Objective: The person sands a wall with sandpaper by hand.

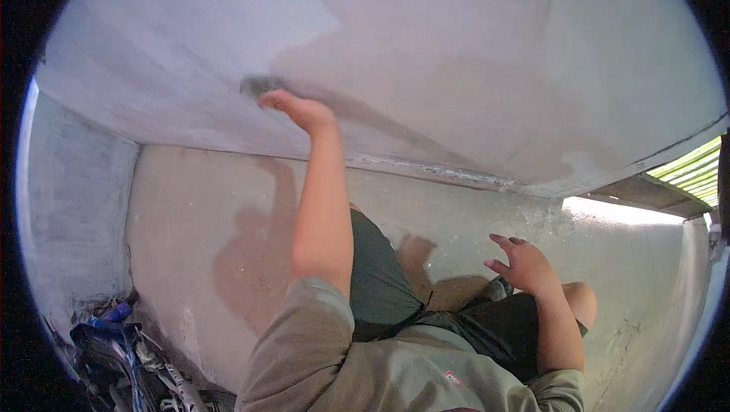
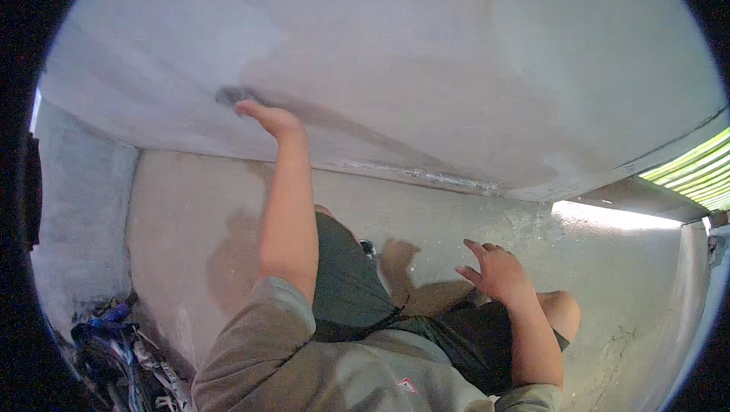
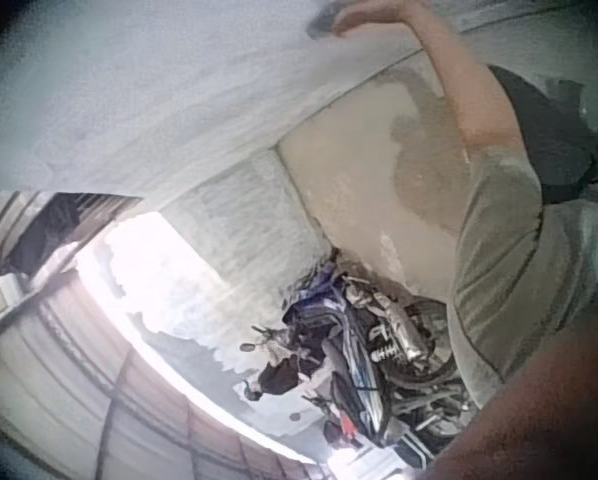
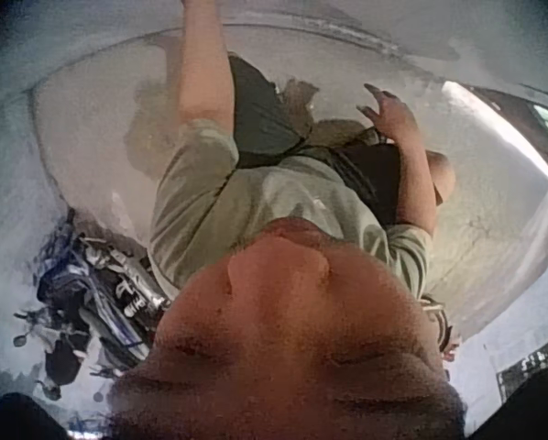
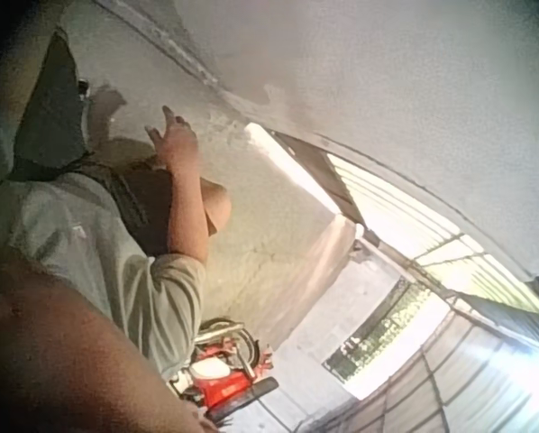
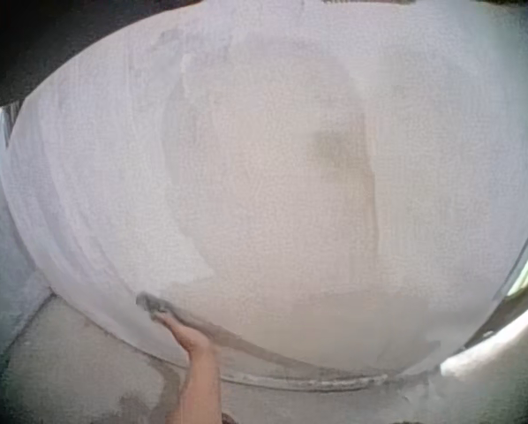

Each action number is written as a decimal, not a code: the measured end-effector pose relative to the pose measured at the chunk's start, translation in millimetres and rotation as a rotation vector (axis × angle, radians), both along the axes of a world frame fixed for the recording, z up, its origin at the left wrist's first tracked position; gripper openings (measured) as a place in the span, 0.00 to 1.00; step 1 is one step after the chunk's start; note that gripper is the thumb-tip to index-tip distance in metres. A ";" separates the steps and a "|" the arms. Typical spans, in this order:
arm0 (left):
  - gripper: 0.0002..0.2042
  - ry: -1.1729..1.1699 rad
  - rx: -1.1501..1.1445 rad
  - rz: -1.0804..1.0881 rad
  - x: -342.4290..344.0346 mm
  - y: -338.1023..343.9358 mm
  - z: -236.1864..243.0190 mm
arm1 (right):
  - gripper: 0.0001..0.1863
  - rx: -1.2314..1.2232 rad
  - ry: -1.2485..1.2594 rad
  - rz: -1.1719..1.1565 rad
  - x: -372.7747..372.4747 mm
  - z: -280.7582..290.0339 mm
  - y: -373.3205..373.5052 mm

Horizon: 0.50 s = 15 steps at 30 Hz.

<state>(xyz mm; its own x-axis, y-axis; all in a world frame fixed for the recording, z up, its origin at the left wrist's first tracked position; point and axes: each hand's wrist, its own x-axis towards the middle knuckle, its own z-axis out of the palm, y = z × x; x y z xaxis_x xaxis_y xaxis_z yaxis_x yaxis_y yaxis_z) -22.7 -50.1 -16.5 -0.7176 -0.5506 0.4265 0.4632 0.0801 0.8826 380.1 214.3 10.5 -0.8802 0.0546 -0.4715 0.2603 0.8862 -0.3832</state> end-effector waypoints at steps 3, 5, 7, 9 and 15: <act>0.43 -0.369 0.946 -0.260 0.4 -12.4 -0.7 | 0.34 0.022 0.018 0.008 2.7 -0.9 0.5; 0.44 -0.436 0.884 -0.219 -0.2 -11.6 1.6 | 0.34 -0.009 0.041 -0.010 5.0 0.0 1.5; 0.45 -0.507 0.846 -0.136 -0.4 -6.1 5.0 | 0.34 -0.020 0.036 -0.037 4.2 0.4 1.8; 0.45 -0.600 0.520 -0.044 1.0 -2.0 6.9 | 0.34 0.014 0.020 -0.041 2.8 1.1 1.5; 0.47 -0.404 0.514 -0.068 -2.4 -11.5 -5.1 | 0.35 0.030 -0.002 -0.029 -0.3 -0.3 -0.8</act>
